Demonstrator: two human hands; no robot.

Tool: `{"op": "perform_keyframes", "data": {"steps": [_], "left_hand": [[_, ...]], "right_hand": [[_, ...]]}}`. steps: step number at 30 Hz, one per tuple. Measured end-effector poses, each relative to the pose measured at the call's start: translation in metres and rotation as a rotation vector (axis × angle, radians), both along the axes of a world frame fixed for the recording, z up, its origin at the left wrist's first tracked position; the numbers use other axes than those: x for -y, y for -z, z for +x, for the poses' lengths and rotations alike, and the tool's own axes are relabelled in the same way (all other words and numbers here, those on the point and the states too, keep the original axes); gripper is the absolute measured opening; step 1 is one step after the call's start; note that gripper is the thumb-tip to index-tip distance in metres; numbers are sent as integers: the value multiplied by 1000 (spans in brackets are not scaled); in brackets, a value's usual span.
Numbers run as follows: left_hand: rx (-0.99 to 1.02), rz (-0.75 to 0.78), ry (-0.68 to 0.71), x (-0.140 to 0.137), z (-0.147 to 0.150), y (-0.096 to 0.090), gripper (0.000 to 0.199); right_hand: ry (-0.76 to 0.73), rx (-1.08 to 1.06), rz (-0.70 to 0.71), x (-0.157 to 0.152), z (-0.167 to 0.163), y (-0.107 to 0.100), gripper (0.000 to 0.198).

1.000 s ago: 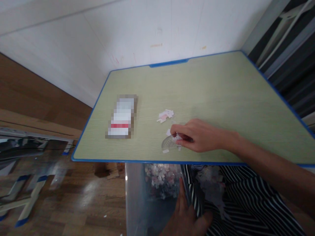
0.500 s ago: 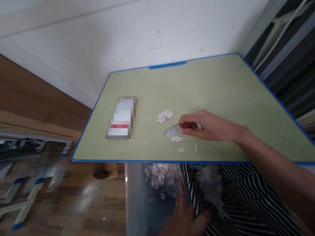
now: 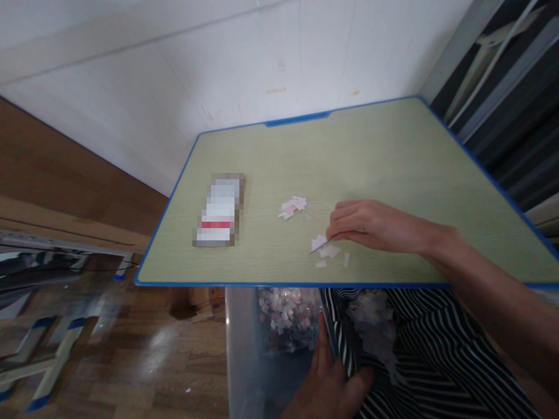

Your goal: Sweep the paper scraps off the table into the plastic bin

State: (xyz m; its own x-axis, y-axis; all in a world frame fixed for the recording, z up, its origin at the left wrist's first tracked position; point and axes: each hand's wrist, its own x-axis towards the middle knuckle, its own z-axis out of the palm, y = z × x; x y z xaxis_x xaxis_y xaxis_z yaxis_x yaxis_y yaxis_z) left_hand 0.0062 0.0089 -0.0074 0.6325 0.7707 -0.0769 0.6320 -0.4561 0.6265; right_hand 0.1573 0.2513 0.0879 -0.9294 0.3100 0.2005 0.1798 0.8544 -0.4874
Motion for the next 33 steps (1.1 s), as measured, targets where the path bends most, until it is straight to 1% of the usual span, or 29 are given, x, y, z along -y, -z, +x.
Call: {"op": "perform_keyframes", "data": {"steps": [2,5,7,9,12,15,17,19,22,26,27,30,33], "left_hand": [[7,-18,-9,-1,-1,-2,38],[-9,-65,-3,1,-3,1,45],[-17,-61,16,3,-5,5,44],[-12,-34,34,4,-7,10,42],[10,21,64,3,-9,15,47],[10,74,75,3,-8,18,51],[3,113,53,4,-7,19,51],[-21,117,10,5,-5,20,51],[-33,85,-39,5,-5,20,52],[24,53,51,4,-9,19,55],[24,49,50,4,-8,19,57],[-11,38,-40,6,-4,18,61],[-40,42,-105,7,1,14,59]], "right_hand": [[-1,34,10,7,11,-4,31],[10,105,17,19,29,-12,37],[18,143,2,24,37,-17,37],[24,145,-6,27,39,-20,36],[22,77,25,26,26,-18,31],[5,67,115,23,4,-10,28],[-18,103,161,23,-5,-6,25],[-34,130,157,24,-5,-3,23],[4,140,118,28,11,-3,24],[86,167,94,37,42,-8,26],[100,178,91,40,49,-10,26],[121,212,100,46,62,-16,27],[147,226,115,45,68,-21,31]]}}
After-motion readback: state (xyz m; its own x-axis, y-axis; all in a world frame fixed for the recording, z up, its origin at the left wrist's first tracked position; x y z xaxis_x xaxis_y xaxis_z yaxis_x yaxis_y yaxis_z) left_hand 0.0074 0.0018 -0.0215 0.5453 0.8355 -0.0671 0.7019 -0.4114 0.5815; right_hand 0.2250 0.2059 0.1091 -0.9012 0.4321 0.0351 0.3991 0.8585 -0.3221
